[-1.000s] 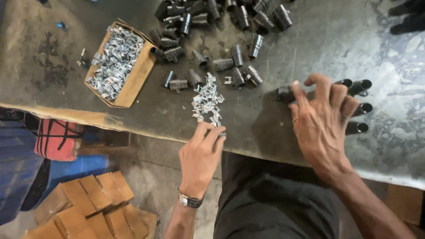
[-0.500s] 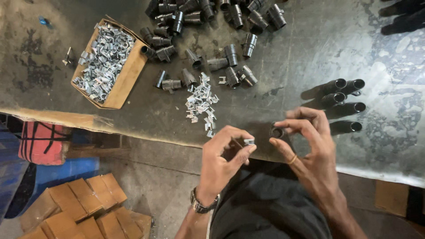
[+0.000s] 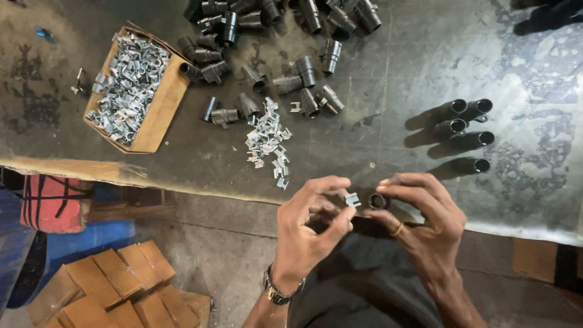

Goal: The person sits at a workbench assembling black plastic pipe fittings. They pick up a fitting, insert a small metal clip into it, press the parts together by hand, and place the assembled fitting into a growing group on the table, repeating this cycle for many fittings.

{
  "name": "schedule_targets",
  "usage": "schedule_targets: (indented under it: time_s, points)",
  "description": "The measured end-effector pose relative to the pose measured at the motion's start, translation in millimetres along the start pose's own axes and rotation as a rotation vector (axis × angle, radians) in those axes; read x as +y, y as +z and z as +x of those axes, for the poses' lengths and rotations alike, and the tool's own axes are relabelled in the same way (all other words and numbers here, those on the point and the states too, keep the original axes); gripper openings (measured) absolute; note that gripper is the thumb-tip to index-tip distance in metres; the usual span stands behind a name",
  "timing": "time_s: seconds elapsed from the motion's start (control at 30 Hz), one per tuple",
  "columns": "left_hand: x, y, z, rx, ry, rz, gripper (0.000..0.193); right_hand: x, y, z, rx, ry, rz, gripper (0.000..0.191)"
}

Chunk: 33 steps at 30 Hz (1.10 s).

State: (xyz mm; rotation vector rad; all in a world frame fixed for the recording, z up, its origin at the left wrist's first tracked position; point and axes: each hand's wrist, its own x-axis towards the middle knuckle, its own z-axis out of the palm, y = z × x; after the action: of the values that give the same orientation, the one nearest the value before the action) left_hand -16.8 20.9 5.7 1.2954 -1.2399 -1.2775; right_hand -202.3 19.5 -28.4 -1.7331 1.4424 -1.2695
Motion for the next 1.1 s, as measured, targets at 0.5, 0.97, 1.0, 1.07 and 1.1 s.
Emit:
schedule_targets:
  time_s: [0.5,0.97,1.0,1.07,1.1]
  points:
    - [13,10,4,-0.101,0.232,0.348,0.024,11,1,-14,0.083,-0.037,-0.062,0.036]
    - [12,16,9,-0.173,0.222,0.463,0.037,14,5,-15,0.079,0.002,-0.076,0.040]
    - [11,18,9,-0.189,0.187,0.420,0.045,15,5,-15,0.080,0.008,-0.080,0.041]
    - [6,21,12,-0.189,0.231,0.449,0.036,18,5,-15,0.098,0.014,-0.165,0.040]
    - [3,23,14,-0.185,0.252,0.465,0.032,20,6,-16,0.105,0.015,-0.205,0.039]
